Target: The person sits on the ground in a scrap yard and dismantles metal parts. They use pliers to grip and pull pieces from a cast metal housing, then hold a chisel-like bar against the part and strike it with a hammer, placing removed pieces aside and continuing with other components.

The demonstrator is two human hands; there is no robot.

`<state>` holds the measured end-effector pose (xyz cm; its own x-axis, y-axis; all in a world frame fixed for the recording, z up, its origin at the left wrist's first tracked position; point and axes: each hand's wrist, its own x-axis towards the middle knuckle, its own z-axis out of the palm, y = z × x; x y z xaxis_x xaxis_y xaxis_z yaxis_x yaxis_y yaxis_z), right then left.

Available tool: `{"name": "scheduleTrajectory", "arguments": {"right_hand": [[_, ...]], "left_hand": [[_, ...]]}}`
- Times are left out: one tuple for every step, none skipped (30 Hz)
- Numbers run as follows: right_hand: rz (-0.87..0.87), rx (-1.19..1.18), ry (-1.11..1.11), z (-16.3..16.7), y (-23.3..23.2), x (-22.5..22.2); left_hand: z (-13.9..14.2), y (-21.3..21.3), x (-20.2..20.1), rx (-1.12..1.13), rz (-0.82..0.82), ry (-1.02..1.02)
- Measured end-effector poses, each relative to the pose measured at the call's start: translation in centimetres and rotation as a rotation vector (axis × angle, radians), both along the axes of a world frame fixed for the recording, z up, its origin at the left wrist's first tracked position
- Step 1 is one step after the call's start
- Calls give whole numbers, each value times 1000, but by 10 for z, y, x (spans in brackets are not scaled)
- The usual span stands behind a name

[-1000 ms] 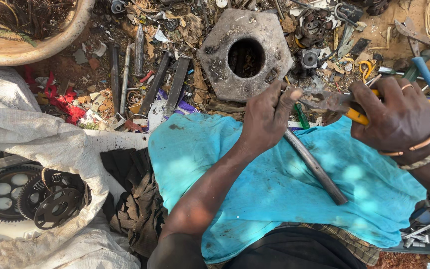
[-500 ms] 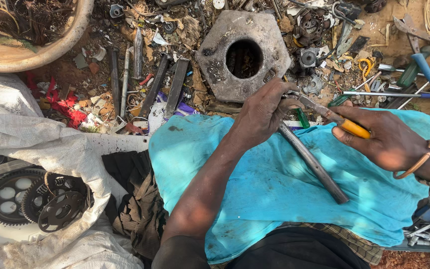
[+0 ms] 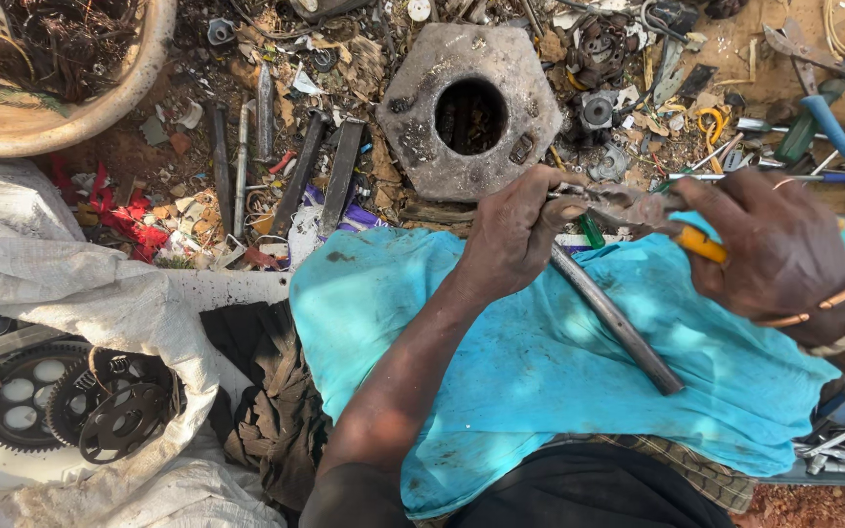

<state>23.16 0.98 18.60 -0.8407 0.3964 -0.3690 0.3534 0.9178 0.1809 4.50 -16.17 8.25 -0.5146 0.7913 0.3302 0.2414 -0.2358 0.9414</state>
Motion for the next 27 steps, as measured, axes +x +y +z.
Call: {"name": "scheduleTrajectory", "arguments": {"right_hand": [[-80,-167,38,0,-1,2],[-153,-328,79,-2,-1,3],[-222,-492,121,-4,-1,4],[-240,-610,148,-5,0,5],[-264,-731,177,-8,-1,6],[-286,-847,213,-8,1,7],[-182,-577,169,-8,3,7],[-82,-309,120,-8,3,8],[19,-44,68,-6,5,8],[-20,-154,136,-6,4,8],[-56,-260,205,-5,3,7],[-87,-368,273,-5,0,6],[-218,-506,168,-4,-2,4],[-356,-644,60,-3,-2,3],[-505,-779,-50,-3,-5,1],[-301,-513,17,1,-3,1],[-97,-247,80,4,1,1],[105,24,138,5,1,1],[4,-104,169,4,1,1],[-88,-232,200,4,2,1],[-181,-364,226,3,1,2],[-247,-457,214,1,0,3],[-316,-545,207,-2,-2,4],[-384,-630,202,-4,-3,5],[-409,-631,169,-6,-4,6],[-439,-634,131,-7,-5,7],[-471,-636,91,-7,-7,8]], "left_hand": [[1,0,1,13,20,12],[1,0,1,32,45,28],[1,1,0,35,34,61],[1,1,0,31,17,87],[1,-1,-1,24,-5,112],[2,1,3,-16,6,76],[3,3,6,-54,17,42],[4,3,8,-94,27,2],[5,4,11,-62,38,-7],[4,4,10,-28,51,-13],[5,5,10,9,65,-19],[4,4,9,32,62,62],[4,3,7,48,64,148],[4,2,7,60,56,232],[4,1,6,24,44,166],[5,2,10,-9,33,98],[6,2,13,-43,22,30],[7,3,16,-116,18,-46],[8,4,20,-189,18,-118],[8,5,19,-260,26,-190],[7,6,19,-183,-4,-170],[6,6,15,-112,-38,-149],[3,6,10,-36,-77,-124],[1,7,9,-7,-82,-142],[0,7,7,16,-83,-161],[-2,5,7,34,-85,-185],[-3,5,8,22,-98,-250]]}}
